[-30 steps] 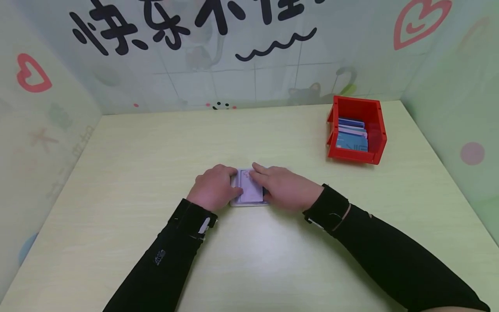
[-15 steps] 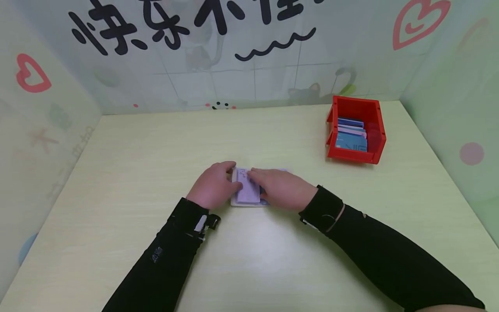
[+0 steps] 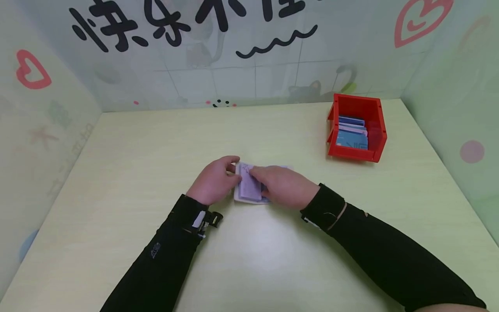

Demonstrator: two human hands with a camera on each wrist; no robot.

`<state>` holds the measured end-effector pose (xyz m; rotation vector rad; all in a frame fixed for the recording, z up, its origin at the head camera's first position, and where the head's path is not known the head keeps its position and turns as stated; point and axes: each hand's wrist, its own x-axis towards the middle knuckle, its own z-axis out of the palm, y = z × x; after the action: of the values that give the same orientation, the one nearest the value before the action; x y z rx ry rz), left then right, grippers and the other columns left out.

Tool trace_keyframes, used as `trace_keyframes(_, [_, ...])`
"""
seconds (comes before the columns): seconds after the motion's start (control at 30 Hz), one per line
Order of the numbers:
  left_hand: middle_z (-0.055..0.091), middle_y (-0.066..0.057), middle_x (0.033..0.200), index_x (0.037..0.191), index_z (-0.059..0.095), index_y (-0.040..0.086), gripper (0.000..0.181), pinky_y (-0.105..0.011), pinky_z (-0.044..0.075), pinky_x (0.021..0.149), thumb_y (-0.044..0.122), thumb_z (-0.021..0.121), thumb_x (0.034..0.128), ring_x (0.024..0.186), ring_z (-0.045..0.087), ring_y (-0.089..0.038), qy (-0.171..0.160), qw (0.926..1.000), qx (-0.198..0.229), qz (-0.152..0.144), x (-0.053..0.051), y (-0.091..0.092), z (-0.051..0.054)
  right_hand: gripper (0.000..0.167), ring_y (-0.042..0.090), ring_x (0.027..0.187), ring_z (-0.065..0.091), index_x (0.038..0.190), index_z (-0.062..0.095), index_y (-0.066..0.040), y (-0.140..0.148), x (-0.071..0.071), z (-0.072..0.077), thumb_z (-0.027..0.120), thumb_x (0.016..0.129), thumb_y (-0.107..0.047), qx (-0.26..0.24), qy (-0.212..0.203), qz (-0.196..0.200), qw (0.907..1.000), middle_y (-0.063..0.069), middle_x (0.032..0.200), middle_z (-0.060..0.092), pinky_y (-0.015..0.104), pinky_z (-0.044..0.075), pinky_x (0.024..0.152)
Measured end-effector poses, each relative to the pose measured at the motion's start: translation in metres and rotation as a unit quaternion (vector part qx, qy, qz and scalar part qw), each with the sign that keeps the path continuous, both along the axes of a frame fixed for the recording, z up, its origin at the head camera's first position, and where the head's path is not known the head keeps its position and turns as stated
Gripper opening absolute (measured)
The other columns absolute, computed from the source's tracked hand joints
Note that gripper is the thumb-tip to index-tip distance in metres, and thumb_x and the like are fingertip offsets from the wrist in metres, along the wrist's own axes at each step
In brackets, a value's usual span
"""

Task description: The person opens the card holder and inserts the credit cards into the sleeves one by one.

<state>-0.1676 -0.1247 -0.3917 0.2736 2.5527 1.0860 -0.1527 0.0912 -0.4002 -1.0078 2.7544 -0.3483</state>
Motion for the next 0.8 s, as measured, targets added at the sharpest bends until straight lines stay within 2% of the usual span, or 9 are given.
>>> trace_keyframes(0.17, [0.067, -0.01, 0.133, 0.158, 0.046, 0.008, 0.058, -0.032, 0.054, 0.084, 0.019, 0.062, 0.1037, 0.108, 0.066, -0.024, 0.023, 0.9997, 0.004, 0.0, 0.0, 0.002, 0.0, 0.071, 0.028, 0.136, 0.06, 0.157, 0.046, -0.004, 0.003, -0.001, 0.0, 0.078, 0.097, -0.021, -0.004, -0.001, -0.012, 0.9999, 0.011, 0.151, 0.06, 0.043, 0.048, 0.117])
trace_keyframes(0.3, [0.067, -0.01, 0.132, 0.157, 0.047, 0.008, 0.057, -0.033, 0.055, 0.084, 0.019, 0.062, 0.103, 0.111, 0.067, -0.025, 0.039, 0.9992, 0.01, 0.002, 0.002, 0.005, 0.002, 0.078, 0.027, 0.139, 0.057, 0.16, 0.042, -0.006, 0.006, -0.001, 0.001, 0.081, 0.095, -0.022, -0.012, -0.015, -0.029, 0.9994, 0.011, 0.152, 0.057, 0.042, 0.048, 0.117])
trace_keyframes(0.5, [0.067, -0.011, 0.132, 0.157, 0.047, 0.007, 0.058, -0.033, 0.06, 0.083, 0.016, 0.062, 0.1016, 0.11, 0.073, -0.024, 0.045, 0.9985, 0.03, 0.009, 0.006, 0.009, 0.006, 0.083, 0.025, 0.135, 0.059, 0.163, 0.036, -0.011, 0.011, -0.002, 0.001, 0.081, 0.094, -0.022, -0.027, -0.036, -0.049, 0.9978, 0.011, 0.151, 0.056, 0.041, 0.052, 0.112])
trace_keyframes(0.63, [0.067, -0.011, 0.13, 0.156, 0.048, 0.007, 0.058, -0.033, 0.061, 0.082, 0.014, 0.062, 0.1009, 0.107, 0.074, -0.024, 0.057, 0.9977, 0.032, 0.015, 0.008, 0.01, 0.008, 0.083, 0.025, 0.134, 0.06, 0.166, 0.032, -0.017, 0.014, -0.002, -0.001, 0.078, 0.096, -0.016, -0.048, -0.041, -0.047, 0.9969, 0.01, 0.15, 0.057, 0.042, 0.053, 0.111])
trace_keyframes(0.8, [0.068, -0.01, 0.13, 0.154, 0.051, 0.007, 0.055, -0.034, 0.062, 0.081, 0.016, 0.062, 0.101, 0.105, 0.075, -0.024, 0.082, 0.996, 0.032, 0.018, 0.01, 0.01, 0.009, 0.083, 0.025, 0.121, 0.066, 0.168, 0.027, -0.022, 0.018, 0.0, -0.001, 0.073, 0.099, -0.013, -0.066, -0.032, -0.024, 0.997, 0.01, 0.138, 0.064, 0.041, 0.056, 0.106])
